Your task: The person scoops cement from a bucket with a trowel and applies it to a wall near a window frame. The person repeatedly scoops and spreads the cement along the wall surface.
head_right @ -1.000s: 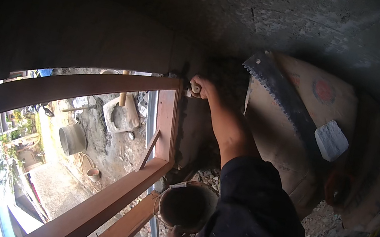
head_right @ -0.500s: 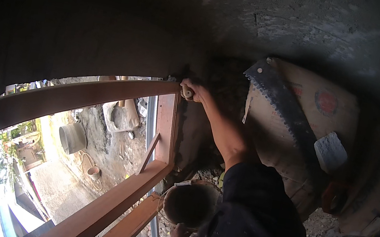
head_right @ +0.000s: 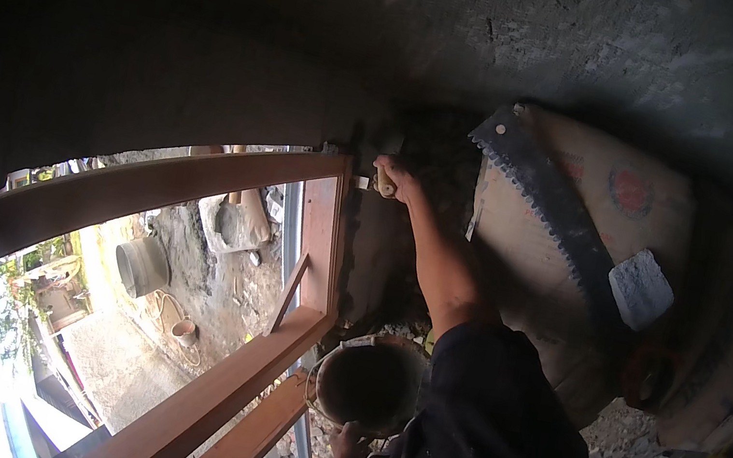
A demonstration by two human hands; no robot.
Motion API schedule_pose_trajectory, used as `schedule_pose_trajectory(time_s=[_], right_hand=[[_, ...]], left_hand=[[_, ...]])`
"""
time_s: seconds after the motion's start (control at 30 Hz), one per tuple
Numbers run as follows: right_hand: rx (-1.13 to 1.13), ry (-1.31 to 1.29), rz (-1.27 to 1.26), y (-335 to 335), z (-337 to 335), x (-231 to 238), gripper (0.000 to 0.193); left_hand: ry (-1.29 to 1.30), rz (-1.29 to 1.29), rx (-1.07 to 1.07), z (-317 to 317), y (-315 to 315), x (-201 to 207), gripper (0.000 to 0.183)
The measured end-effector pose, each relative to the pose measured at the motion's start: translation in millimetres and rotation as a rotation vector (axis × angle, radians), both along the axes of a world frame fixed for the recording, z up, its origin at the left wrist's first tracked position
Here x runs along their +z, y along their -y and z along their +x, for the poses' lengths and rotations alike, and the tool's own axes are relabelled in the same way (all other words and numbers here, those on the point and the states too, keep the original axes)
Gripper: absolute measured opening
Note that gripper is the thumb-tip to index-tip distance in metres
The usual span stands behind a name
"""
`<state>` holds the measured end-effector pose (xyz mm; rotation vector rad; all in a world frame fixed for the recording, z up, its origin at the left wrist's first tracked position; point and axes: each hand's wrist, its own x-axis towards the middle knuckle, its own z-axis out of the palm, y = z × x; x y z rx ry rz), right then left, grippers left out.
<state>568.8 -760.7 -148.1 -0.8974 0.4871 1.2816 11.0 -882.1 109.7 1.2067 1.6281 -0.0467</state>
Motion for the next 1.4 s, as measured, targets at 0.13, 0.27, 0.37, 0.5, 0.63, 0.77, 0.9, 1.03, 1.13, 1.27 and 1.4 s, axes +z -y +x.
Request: schedule_pose_trajectory(time_s=[0.13, 0.27, 0.37, 0.5, 0.63, 0.77, 0.9, 1.03, 1.13, 1.27, 1.4], right_hand=[[0.106, 0.113, -0.040, -39, 23, -42, 0.023], [0.177, 0.106, 0.031, -38, 25, -13, 0.024], [0.097, 0.050, 0.121, -6, 24, 4, 0.026], [-0.034, -0.107, 0.320, 30, 10, 42, 0.029], [-0.263, -0.030, 0.424, 42, -26, 69, 0.030], [-0.421, 0.495, -0.081, 37, -58, 101, 0.043], [-0.157, 0.815, -0.548, 30, -83, 131, 0.060], [0.281, 1.078, -0.540, 39, -82, 169, 0.044], [0.221, 1.224, -0.565, 55, -105, 172, 0.038], [-0.104, 0.670, -0.196, 95, -134, 228, 0.042], [0.106, 0.581, 0.003, 172, -171, 279, 0.046]], left_hand=[[-0.024, -0.039, -0.090, -6, -6, -5, 0.029], [-0.030, -0.100, 0.176, 26, 1, -1, 0.032], [-0.026, -0.125, 0.262, 54, -9, 14, 0.036], [-0.048, -0.111, 0.217, 67, -10, 6, 0.032], [0.024, -0.130, 0.200, 75, -21, 1, 0.036], [0.074, -0.139, 0.181, 68, -25, -1, 0.039], [0.094, -0.037, 0.170, 84, -25, 8, 0.038], [0.125, 0.010, 0.209, 93, -28, 11, 0.037], [0.130, 0.003, 0.247, 90, -28, 7, 0.040], [0.182, 0.057, 0.277, 105, -38, -1, 0.031], [0.223, 0.093, 0.205, 105, -57, -13, 0.032]])
